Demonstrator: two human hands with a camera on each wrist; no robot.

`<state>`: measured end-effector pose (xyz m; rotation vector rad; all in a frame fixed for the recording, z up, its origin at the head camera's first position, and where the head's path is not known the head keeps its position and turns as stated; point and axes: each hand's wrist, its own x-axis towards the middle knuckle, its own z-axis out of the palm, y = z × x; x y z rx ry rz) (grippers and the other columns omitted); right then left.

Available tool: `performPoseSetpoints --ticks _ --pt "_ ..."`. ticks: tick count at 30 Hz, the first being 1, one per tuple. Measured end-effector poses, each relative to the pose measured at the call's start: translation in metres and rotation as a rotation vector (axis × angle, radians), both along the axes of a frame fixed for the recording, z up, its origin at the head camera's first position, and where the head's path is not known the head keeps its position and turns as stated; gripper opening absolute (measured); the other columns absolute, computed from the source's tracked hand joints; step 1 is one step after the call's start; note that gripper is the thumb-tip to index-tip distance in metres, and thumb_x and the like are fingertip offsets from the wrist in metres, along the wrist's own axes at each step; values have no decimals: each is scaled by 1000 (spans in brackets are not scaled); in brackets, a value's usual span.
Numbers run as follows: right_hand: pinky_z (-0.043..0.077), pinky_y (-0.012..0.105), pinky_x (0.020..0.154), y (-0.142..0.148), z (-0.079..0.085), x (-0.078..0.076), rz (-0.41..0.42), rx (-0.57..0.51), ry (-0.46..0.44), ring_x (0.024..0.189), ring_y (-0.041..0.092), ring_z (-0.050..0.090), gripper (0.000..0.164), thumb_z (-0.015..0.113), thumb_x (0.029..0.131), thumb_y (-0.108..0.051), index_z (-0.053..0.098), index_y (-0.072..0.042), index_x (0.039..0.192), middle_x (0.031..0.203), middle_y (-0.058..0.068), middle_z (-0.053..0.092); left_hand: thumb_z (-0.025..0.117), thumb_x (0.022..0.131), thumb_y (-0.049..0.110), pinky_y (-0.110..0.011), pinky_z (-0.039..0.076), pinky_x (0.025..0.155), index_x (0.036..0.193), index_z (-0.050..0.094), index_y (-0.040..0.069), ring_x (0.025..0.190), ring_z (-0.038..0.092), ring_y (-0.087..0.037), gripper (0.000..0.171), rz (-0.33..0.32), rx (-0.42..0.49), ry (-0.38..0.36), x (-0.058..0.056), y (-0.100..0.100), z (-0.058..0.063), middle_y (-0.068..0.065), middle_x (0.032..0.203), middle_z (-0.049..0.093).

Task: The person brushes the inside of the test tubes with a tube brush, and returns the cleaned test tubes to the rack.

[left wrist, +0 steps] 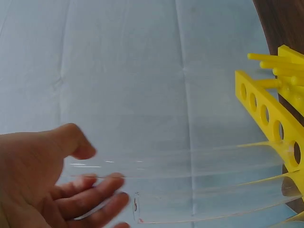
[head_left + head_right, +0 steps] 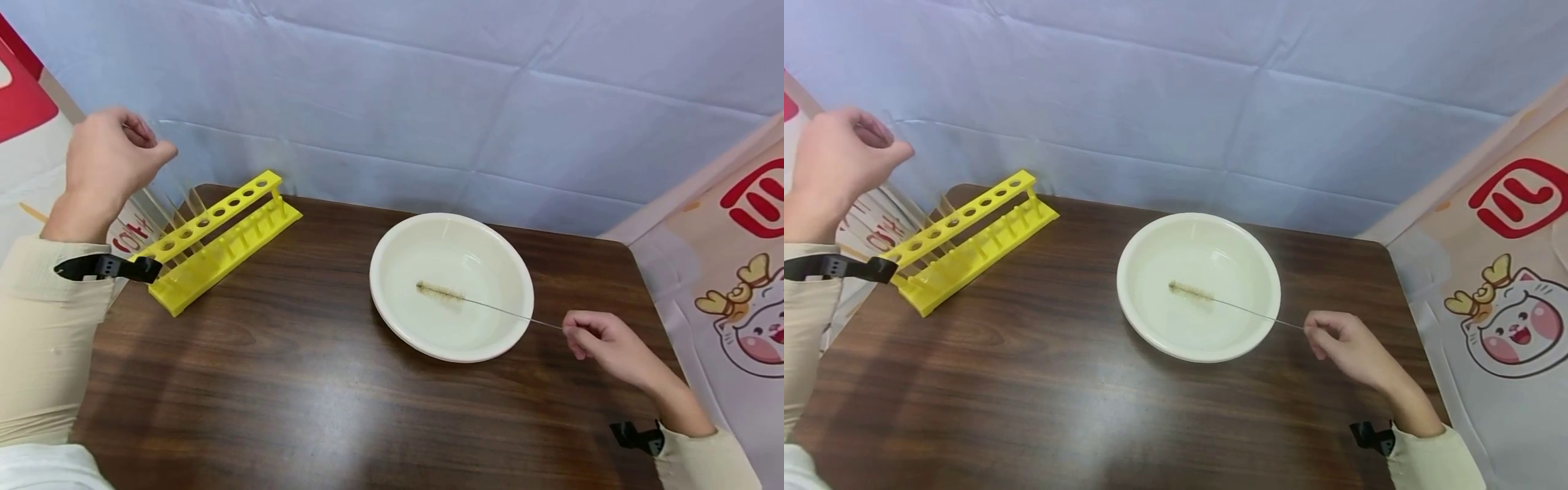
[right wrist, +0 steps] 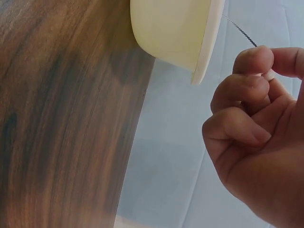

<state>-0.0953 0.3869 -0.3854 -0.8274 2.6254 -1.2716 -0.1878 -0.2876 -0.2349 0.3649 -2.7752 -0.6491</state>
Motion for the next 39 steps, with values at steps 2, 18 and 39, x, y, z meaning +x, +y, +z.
performPoseSetpoints --ticks 2,18,39 --pt "36 29 50 -1 0 0 -12 18 -8 53 17 47 34 53 101 8 56 -17 79 63 -1 50 60 90 36 -24 38 64 92 57 17 69 47 2 19 15 44 93 0 3 0 16 78 53" --pt "36 28 49 -7 -1 4 -19 98 -40 51 10 43 34 56 102 2 57 -21 78 63 -5 51 46 101 20 -8 42 74 119 56 17 73 45 16 20 -120 142 862 -14 44 8 30 91 39" --pt "41 28 45 -23 -4 11 -43 72 -141 57 21 54 27 48 107 -5 60 -12 84 66 -4 54 38 109 46 -30 35 58 121 57 -5 60 42 -14 56 -839 4 666 -1 140 -51 -10 73 52"
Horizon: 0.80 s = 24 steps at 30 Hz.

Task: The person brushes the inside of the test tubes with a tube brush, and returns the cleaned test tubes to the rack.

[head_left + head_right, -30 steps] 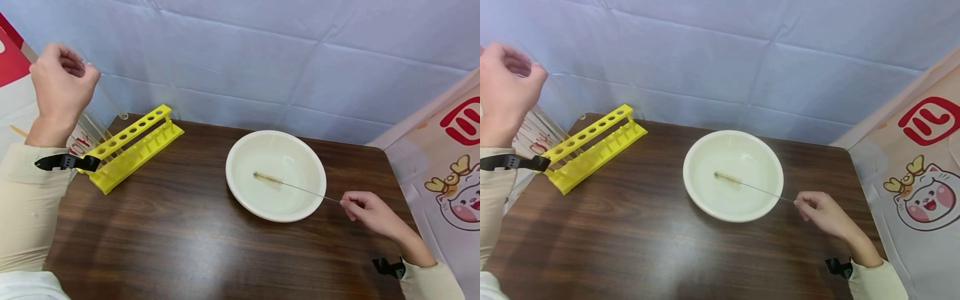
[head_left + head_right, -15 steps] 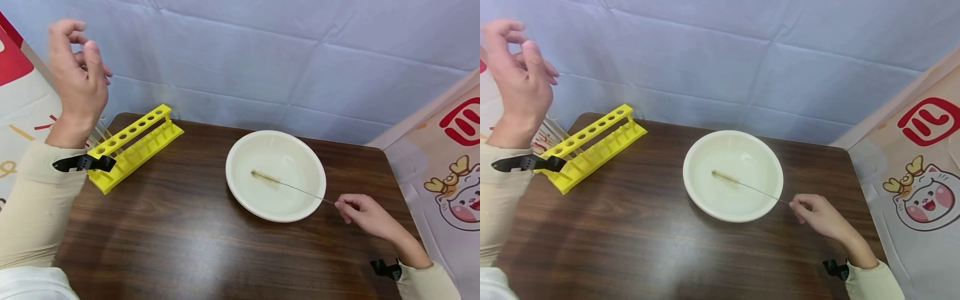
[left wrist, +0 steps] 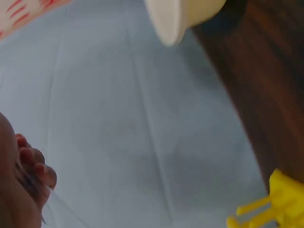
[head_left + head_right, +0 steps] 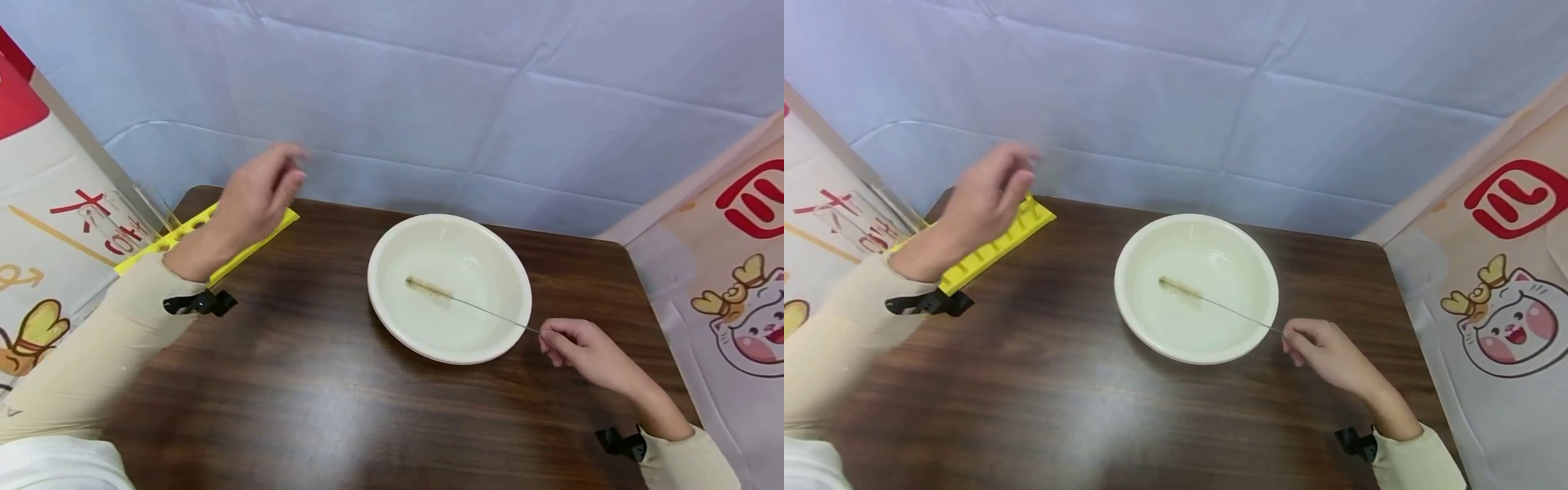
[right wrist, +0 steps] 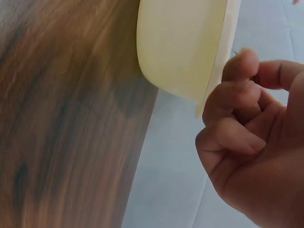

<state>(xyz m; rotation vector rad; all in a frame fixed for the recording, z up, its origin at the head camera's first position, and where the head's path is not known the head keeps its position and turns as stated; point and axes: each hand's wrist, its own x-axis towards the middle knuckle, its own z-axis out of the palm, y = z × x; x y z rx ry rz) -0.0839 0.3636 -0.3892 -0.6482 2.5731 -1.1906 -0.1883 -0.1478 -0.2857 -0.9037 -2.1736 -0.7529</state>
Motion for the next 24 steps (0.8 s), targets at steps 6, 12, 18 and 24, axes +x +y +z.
performPoseSetpoints --ticks 6,12,18,24 --pt "39 29 44 -7 5 1 -27 -68 36 53 20 48 31 44 109 -4 57 -13 82 65 1 52 43 107 24 -34 39 54 121 51 -3 59 48 -20 32 -10 -170 -167 10 27 -20 -7 78 56" --pt "36 34 47 -7 12 1 -60 -122 75 53 22 44 32 40 109 -2 56 -8 83 65 3 52 52 107 24 -35 43 52 128 56 7 70 58 -19 27 -18 -323 -190 14 41 -30 -7 106 66" --pt "34 34 47 0 17 2 -54 -166 103 51 19 40 31 37 109 1 55 -3 84 66 3 51 62 103 31 -31 37 46 131 61 17 62 54 -15 32 -31 -378 -146 16 47 -41 -2 104 69" --pt "34 32 47 5 22 1 -70 -165 192 53 17 41 30 39 107 6 57 -6 86 71 1 52 64 101 33 -32 35 44 125 62 16 65 62 -15 29 -11 -404 -150 15 53 -49 -1 93 69"
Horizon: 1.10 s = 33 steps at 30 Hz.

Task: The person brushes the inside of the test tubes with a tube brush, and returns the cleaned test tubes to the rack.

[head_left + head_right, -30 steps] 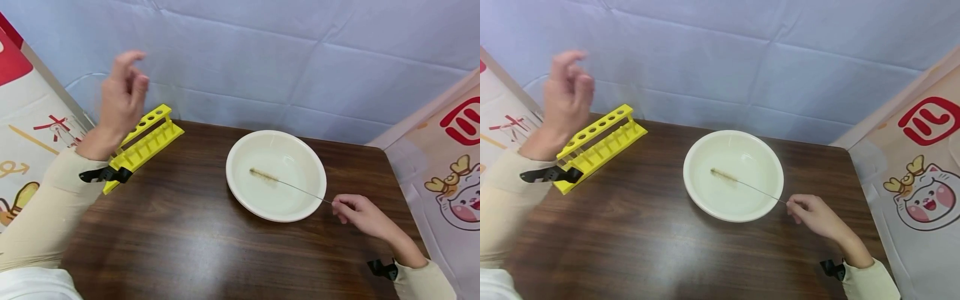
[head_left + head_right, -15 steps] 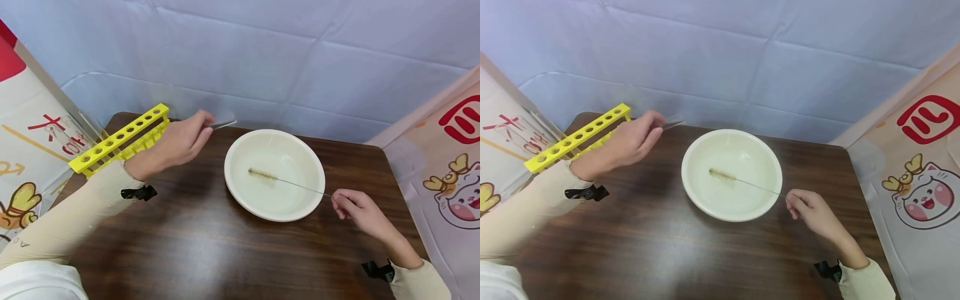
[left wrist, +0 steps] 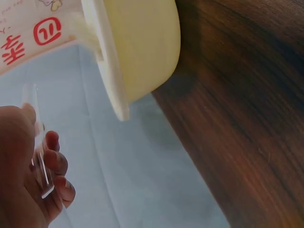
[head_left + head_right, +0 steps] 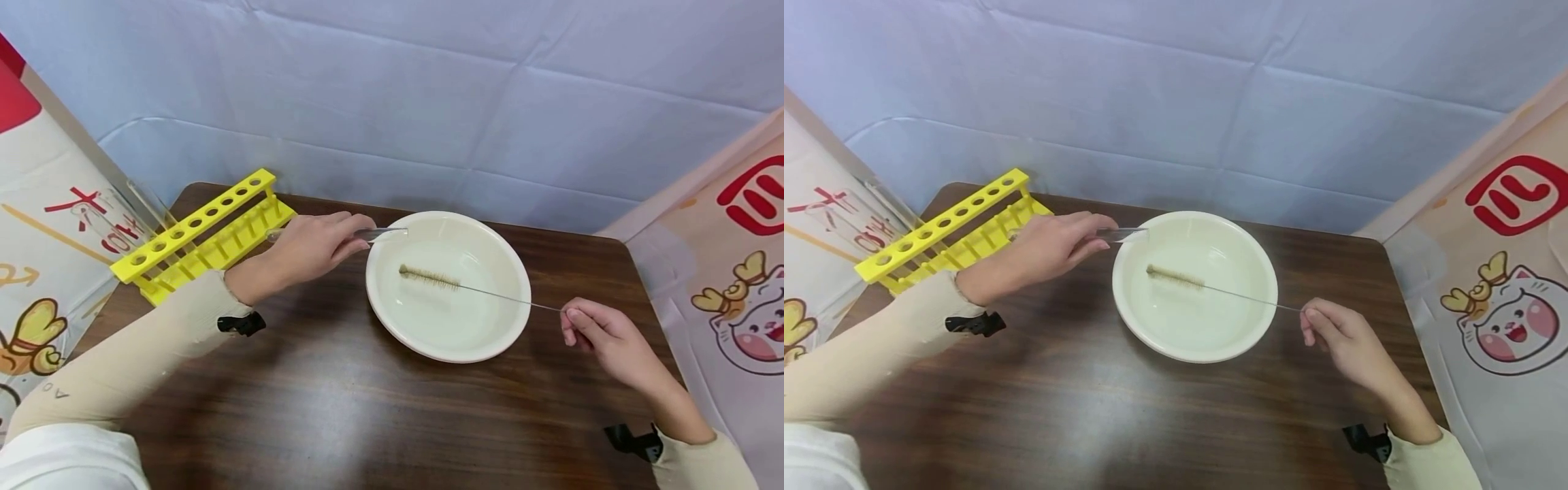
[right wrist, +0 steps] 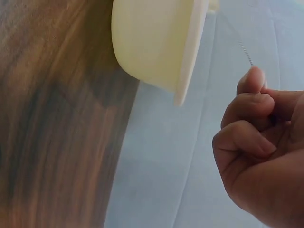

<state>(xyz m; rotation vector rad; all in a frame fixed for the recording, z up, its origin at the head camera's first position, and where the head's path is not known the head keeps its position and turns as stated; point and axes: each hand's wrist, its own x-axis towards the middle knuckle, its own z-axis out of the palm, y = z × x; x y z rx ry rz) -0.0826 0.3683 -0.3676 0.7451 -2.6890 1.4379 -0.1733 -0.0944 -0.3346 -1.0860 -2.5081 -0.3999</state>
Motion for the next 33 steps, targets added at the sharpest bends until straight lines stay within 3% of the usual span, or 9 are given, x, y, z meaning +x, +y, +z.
performPoseSetpoints --ticks 6,12,15,22,33 --pt "33 32 47 3 5 1 -47 -5 56 53 16 42 31 40 105 9 58 -6 85 71 0 53 61 102 34 -31 37 46 119 57 11 57 51 -14 29 59 -49 -87 -1 4 -6 1 78 59" --pt "33 31 47 9 8 1 -44 -25 87 53 14 42 31 39 105 11 58 -4 85 71 0 54 60 101 31 -31 37 45 115 56 11 55 50 -14 25 49 -60 -85 -2 7 -10 2 76 57" --pt "33 31 46 12 8 -2 -25 -84 91 53 15 42 30 37 104 14 57 0 86 71 1 55 60 101 30 -31 37 45 115 57 12 56 50 -14 23 27 -52 -77 -3 8 -12 2 77 58" --pt "33 31 48 14 8 -3 -31 -335 36 57 14 47 30 35 103 16 58 7 86 72 3 59 60 101 30 -31 39 47 116 58 12 58 52 -14 23 -7 -41 -59 -5 9 -14 -1 81 63" --pt "35 30 49 18 12 -3 -1 -403 27 58 14 49 28 34 104 15 56 10 88 73 5 61 61 100 30 -31 39 46 111 60 13 58 53 -15 21 15 -66 -50 -8 10 -16 0 81 62"
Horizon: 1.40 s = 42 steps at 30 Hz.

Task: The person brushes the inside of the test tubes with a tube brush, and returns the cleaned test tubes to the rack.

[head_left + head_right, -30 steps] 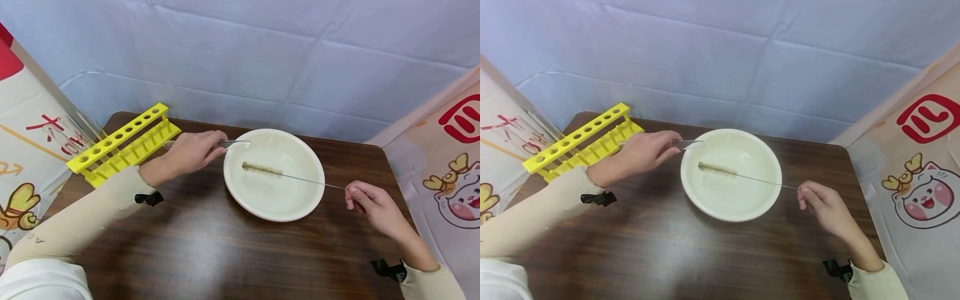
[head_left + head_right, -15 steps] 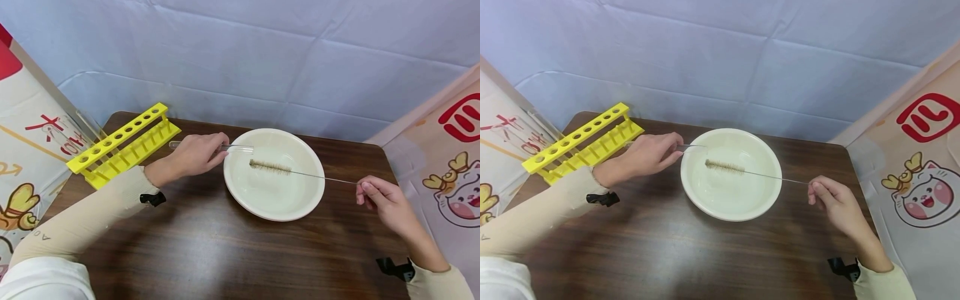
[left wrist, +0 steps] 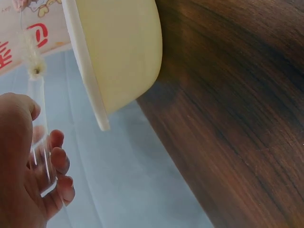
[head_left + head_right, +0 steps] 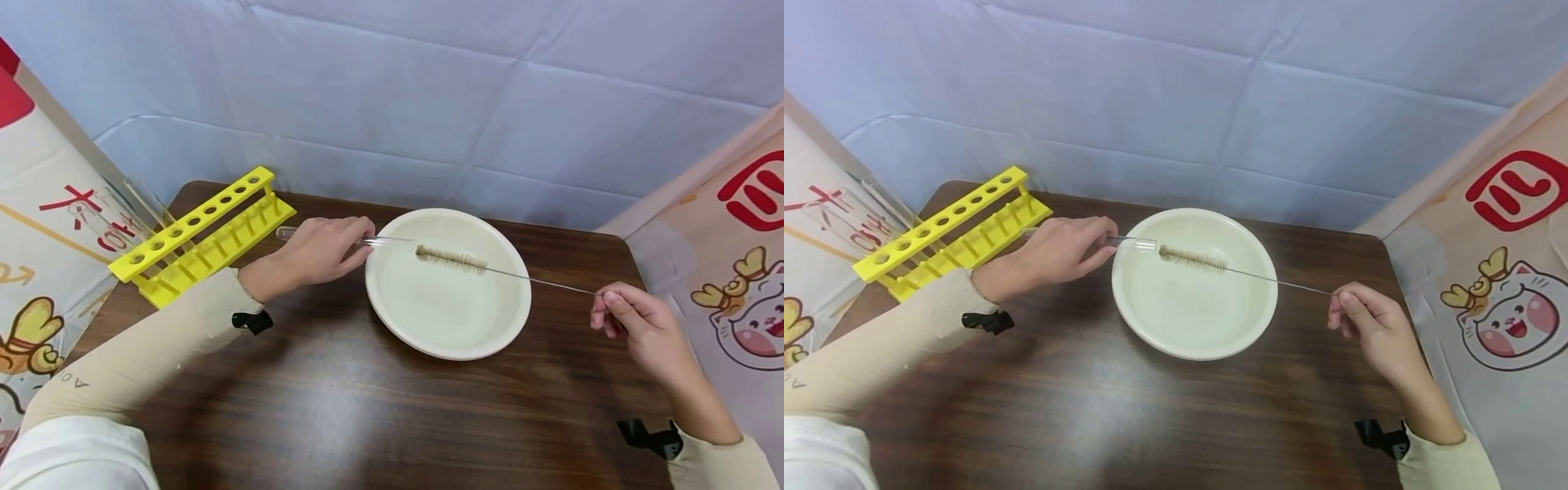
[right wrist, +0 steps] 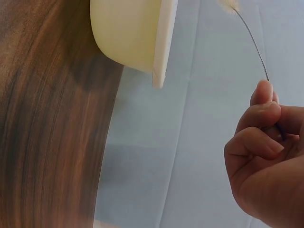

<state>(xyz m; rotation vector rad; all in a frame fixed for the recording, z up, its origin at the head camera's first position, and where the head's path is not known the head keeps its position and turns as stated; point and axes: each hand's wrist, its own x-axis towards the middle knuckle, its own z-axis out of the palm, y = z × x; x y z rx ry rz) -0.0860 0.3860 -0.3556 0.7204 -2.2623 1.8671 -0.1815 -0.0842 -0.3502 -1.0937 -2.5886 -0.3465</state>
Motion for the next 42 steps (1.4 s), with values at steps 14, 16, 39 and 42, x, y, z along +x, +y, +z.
performPoseSetpoints --ticks 14,16,39,42 --pt "29 29 45 -2 -9 -1 15 -121 0 55 14 45 30 32 103 16 58 12 88 73 6 63 62 100 29 -30 39 46 114 61 14 58 52 -13 21 -86 0 -5 -2 0 -2 1 84 62" --pt "28 29 46 -2 -9 -1 14 -149 -14 55 14 45 30 33 104 15 58 12 88 73 7 64 62 100 29 -30 39 46 114 61 14 58 52 -13 21 -98 4 0 -3 0 -2 1 83 61" --pt "28 32 45 -4 -13 0 4 9 -102 54 16 43 29 36 106 10 58 8 89 72 4 63 61 102 24 -30 43 50 115 59 11 61 53 -14 19 -177 -40 -19 -3 2 -6 -2 94 66" --pt "31 32 45 -5 -13 0 0 93 -92 54 16 44 28 37 106 10 58 6 89 72 2 63 60 103 22 -32 45 52 118 58 11 62 54 -16 19 -186 -47 -2 -3 5 -5 -2 95 66"
